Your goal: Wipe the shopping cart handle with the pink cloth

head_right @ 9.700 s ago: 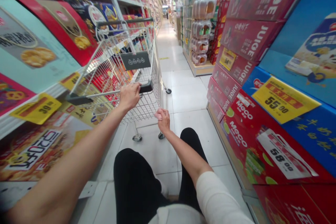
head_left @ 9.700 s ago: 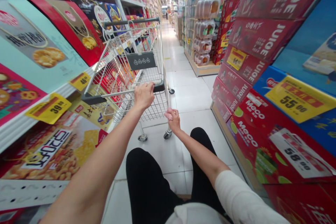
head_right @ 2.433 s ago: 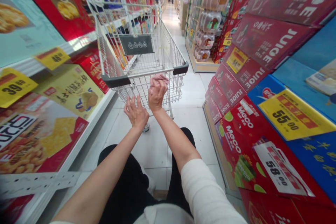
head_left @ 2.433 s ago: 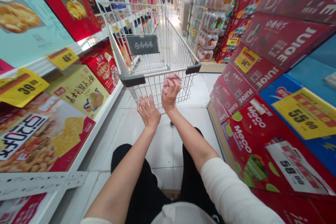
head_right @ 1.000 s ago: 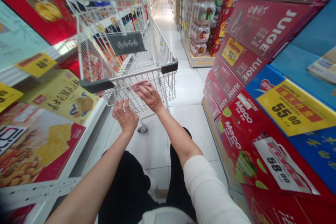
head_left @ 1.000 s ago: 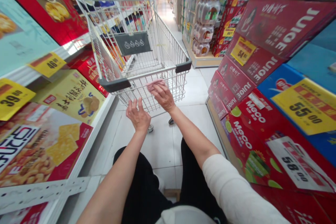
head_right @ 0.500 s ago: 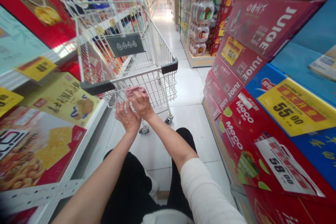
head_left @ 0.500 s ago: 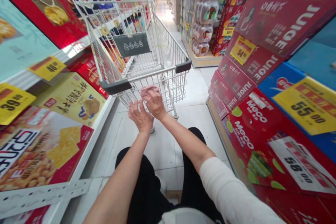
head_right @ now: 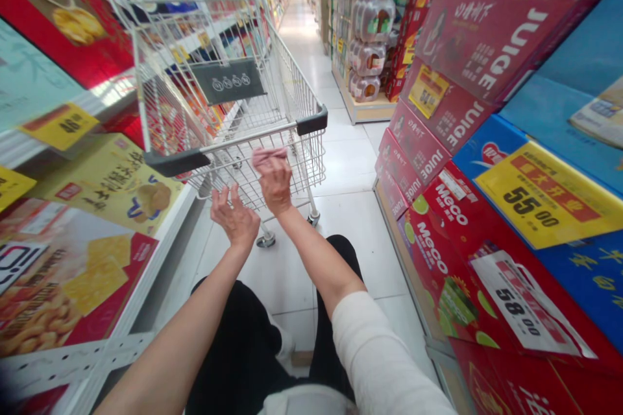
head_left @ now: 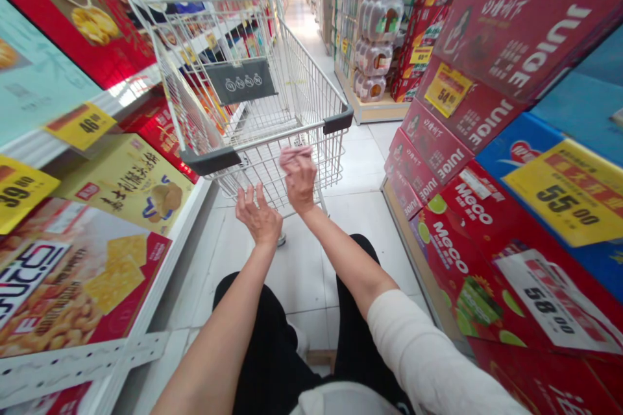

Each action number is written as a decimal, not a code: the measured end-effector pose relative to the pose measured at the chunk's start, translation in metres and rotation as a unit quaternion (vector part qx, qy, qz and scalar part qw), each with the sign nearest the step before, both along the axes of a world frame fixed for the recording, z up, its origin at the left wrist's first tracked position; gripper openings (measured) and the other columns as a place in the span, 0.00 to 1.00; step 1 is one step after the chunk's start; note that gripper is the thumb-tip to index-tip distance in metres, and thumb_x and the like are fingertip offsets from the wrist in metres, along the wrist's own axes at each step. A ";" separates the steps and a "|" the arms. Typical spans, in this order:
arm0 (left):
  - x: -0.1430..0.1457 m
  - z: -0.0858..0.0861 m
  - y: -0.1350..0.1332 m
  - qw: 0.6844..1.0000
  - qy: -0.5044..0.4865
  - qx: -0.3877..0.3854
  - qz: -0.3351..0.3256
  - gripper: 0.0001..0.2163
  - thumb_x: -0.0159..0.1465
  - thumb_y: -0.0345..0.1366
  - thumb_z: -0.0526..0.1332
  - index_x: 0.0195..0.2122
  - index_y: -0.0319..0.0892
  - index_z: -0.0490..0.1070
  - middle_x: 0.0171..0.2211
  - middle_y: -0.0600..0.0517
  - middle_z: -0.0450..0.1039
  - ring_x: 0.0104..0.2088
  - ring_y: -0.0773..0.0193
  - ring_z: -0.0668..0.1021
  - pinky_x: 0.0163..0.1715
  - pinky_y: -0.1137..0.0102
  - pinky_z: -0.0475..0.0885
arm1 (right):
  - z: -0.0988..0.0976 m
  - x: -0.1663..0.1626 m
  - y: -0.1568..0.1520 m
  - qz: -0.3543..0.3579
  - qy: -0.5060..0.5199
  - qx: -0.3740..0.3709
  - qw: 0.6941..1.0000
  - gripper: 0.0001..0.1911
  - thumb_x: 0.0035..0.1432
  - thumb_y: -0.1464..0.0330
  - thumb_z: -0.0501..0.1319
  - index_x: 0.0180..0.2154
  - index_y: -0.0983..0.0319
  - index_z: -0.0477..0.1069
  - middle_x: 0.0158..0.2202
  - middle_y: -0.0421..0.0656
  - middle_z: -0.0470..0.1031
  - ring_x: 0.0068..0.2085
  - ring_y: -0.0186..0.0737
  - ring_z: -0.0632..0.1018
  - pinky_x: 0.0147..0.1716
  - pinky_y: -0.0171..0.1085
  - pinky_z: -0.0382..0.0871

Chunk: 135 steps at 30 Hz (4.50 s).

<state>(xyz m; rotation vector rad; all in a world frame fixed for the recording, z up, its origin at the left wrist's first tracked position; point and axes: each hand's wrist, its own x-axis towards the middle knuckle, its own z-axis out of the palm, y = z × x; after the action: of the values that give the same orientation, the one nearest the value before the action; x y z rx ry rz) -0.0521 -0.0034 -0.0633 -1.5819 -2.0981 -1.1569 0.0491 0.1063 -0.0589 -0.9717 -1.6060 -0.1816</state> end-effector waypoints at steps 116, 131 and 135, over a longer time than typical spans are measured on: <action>-0.007 0.007 -0.003 1.000 0.002 -0.022 -0.001 0.33 0.61 0.25 0.55 0.70 0.39 0.65 0.68 0.34 0.64 0.75 0.43 0.57 0.73 0.43 0.47 | 0.007 0.064 -0.005 0.066 -0.036 -0.026 0.997 0.14 0.74 0.69 0.55 0.50 0.54 0.80 0.54 0.48 0.79 0.59 0.46 0.75 0.62 0.49 0.70; -0.009 0.007 -0.004 0.999 0.013 -0.031 -0.004 0.33 0.61 0.26 0.56 0.70 0.36 0.64 0.68 0.32 0.62 0.76 0.41 0.55 0.73 0.41 0.46 | -0.002 0.086 -0.004 0.023 -0.012 -0.102 0.994 0.12 0.70 0.73 0.58 0.47 0.57 0.80 0.52 0.50 0.78 0.57 0.48 0.73 0.59 0.49 0.69; -0.008 0.007 -0.004 0.999 0.003 -0.032 -0.002 0.34 0.60 0.26 0.57 0.71 0.37 0.63 0.69 0.33 0.62 0.76 0.41 0.56 0.73 0.41 0.45 | 0.022 0.094 0.024 0.005 0.054 -0.042 0.998 0.13 0.73 0.70 0.56 0.50 0.56 0.79 0.55 0.51 0.75 0.60 0.47 0.72 0.63 0.50 0.67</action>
<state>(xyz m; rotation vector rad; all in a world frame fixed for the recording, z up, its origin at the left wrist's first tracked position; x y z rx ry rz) -0.0606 -0.0069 -0.0565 -1.6154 -2.1492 -1.0967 0.1428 0.1306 -0.0371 -1.0214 -1.5285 -0.0529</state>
